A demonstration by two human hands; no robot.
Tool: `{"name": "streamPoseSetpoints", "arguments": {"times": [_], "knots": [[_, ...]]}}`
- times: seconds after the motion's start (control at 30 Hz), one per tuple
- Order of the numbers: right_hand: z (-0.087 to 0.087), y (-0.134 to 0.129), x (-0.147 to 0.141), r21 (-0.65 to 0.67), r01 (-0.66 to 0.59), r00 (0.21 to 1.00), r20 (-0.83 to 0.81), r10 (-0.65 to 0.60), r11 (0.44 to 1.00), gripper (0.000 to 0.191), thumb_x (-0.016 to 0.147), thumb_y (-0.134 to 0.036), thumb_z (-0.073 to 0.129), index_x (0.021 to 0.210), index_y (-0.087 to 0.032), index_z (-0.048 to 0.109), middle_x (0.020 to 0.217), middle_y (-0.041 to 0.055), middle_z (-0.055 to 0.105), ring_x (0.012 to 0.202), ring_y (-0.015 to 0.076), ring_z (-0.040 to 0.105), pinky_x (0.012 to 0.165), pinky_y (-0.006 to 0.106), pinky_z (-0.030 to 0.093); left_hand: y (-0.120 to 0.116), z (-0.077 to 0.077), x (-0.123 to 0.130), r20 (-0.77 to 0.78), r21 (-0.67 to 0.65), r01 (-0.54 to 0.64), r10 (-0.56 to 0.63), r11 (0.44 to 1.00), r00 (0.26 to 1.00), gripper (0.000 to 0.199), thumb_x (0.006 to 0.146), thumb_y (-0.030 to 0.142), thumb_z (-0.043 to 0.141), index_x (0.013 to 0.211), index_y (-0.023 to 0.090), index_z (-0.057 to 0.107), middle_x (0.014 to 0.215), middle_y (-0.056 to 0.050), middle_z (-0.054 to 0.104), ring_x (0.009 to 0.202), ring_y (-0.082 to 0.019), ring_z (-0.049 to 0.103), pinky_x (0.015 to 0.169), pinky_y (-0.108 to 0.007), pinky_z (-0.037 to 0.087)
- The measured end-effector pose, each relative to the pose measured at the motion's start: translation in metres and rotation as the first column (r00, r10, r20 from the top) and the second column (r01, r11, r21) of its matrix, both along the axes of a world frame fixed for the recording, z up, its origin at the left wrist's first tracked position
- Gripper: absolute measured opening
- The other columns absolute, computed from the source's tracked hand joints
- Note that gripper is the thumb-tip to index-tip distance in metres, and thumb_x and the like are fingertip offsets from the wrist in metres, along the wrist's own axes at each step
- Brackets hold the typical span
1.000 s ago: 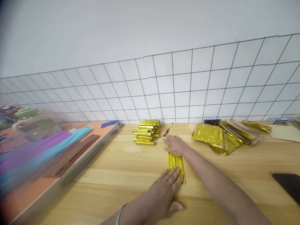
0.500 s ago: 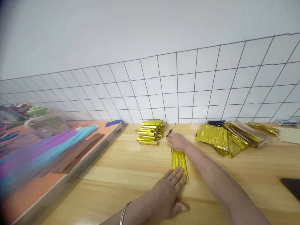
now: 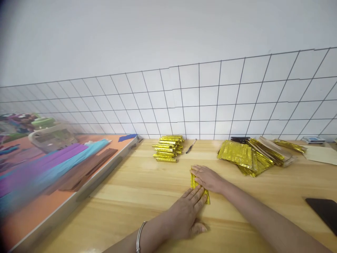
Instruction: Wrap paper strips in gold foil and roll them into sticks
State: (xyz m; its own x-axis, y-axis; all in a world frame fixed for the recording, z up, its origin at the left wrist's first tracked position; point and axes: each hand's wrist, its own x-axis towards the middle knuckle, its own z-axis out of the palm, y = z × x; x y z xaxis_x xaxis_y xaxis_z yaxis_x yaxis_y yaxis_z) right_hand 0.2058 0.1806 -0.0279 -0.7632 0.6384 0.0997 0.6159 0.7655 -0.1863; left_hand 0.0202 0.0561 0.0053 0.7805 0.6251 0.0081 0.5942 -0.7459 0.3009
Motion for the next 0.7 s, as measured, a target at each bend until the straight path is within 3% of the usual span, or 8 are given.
{"name": "streamPoseSetpoints", "arguments": {"times": [0.1,0.23,0.33,0.37,0.43,0.5,0.57,0.7], "knots": [[-0.01,-0.003,0.002,-0.083,-0.009,1.0,-0.013,0.008,0.997,0.052,0.092,-0.045,0.023,0.141,-0.026,0.025,0.148,-0.001,0.022,0.134,0.0191,0.02,0.11,0.038,0.016,-0.009,0.004,0.002,-0.004,-0.039,0.003,-0.003,0.999,1.0,0.081,0.084,0.065,0.021,0.142,0.009,0.015,0.148,-0.016,0.008,0.137,-0.028,0.004,0.112,-0.043,0.009],[-0.014,0.002,0.002,-0.085,-0.013,1.0,-0.019,0.012,0.996,0.053,0.092,-0.045,0.023,0.141,-0.026,0.024,0.148,0.0002,0.02,0.135,0.0192,0.017,0.11,0.039,0.014,-0.03,0.016,-0.003,0.0,-0.115,0.058,-0.058,0.992,0.998,0.086,0.082,0.067,0.03,0.142,0.008,0.012,0.148,-0.017,0.005,0.136,-0.032,0.0,0.111,-0.046,0.01],[-0.015,0.001,0.003,-0.06,-0.034,0.999,-0.023,0.033,0.998,0.055,0.092,-0.046,0.024,0.142,-0.024,0.02,0.149,0.0022,0.018,0.136,0.0201,0.015,0.11,0.04,0.013,-0.03,0.026,-0.015,0.101,-0.228,0.164,-0.144,0.96,0.984,0.078,0.08,0.06,0.045,0.139,0.014,0.025,0.147,-0.014,0.019,0.134,-0.032,0.018,0.108,-0.041,0.023],[-0.015,0.0,0.004,-0.053,-0.038,0.999,-0.025,0.037,0.998,0.055,0.092,-0.046,0.024,0.142,-0.024,0.019,0.149,0.0026,0.017,0.136,0.0204,0.015,0.11,0.04,0.013,-0.024,0.029,-0.018,0.157,-0.275,0.18,-0.14,0.944,0.978,0.069,0.083,0.054,0.045,0.138,0.018,0.027,0.142,-0.011,0.032,0.129,-0.027,0.033,0.104,-0.035,0.031],[-0.015,-0.001,0.004,-0.048,-0.04,0.999,-0.032,0.038,0.998,0.055,0.092,-0.046,0.026,0.142,-0.024,0.019,0.149,0.0029,0.017,0.135,0.0212,0.016,0.11,0.041,0.014,-0.006,0.029,-0.021,0.253,-0.308,0.061,0.02,0.949,0.967,0.043,0.092,0.036,0.035,0.133,0.022,0.035,0.122,-0.005,0.055,0.106,-0.017,0.055,0.09,-0.027,0.044],[-0.015,-0.003,0.004,-0.053,-0.04,0.998,-0.042,0.038,0.998,0.055,0.092,-0.047,0.028,0.142,-0.025,0.022,0.148,0.0028,0.019,0.135,0.0218,0.018,0.11,0.042,0.015,0.019,0.022,-0.019,0.312,-0.202,-0.105,0.165,0.974,0.936,0.029,0.09,0.025,0.037,0.115,0.021,0.052,0.104,-0.005,0.061,0.095,-0.016,0.057,0.084,-0.027,0.045],[-0.013,-0.004,0.003,-0.059,-0.035,0.998,-0.055,0.032,0.998,0.055,0.091,-0.047,0.029,0.141,-0.025,0.023,0.148,0.003,0.021,0.134,0.022,0.019,0.109,0.042,0.017,0.042,0.009,-0.014,0.319,-0.105,-0.2,0.223,0.974,0.921,0.024,0.087,0.018,0.041,0.106,0.019,0.055,0.1,-0.006,0.059,0.092,-0.016,0.055,0.083,-0.028,0.044],[-0.01,-0.006,0.001,-0.051,-0.02,0.998,-0.056,0.017,0.998,0.055,0.092,-0.046,0.028,0.142,-0.023,0.022,0.147,0.0048,0.022,0.134,0.021,0.022,0.109,0.041,0.019,0.067,-0.016,-0.009,0.224,-0.013,-0.167,0.165,0.986,0.96,0.013,0.077,0.023,0.059,0.088,0.017,0.056,0.097,-0.007,0.054,0.092,-0.019,0.05,0.082,-0.03,0.043]]}}
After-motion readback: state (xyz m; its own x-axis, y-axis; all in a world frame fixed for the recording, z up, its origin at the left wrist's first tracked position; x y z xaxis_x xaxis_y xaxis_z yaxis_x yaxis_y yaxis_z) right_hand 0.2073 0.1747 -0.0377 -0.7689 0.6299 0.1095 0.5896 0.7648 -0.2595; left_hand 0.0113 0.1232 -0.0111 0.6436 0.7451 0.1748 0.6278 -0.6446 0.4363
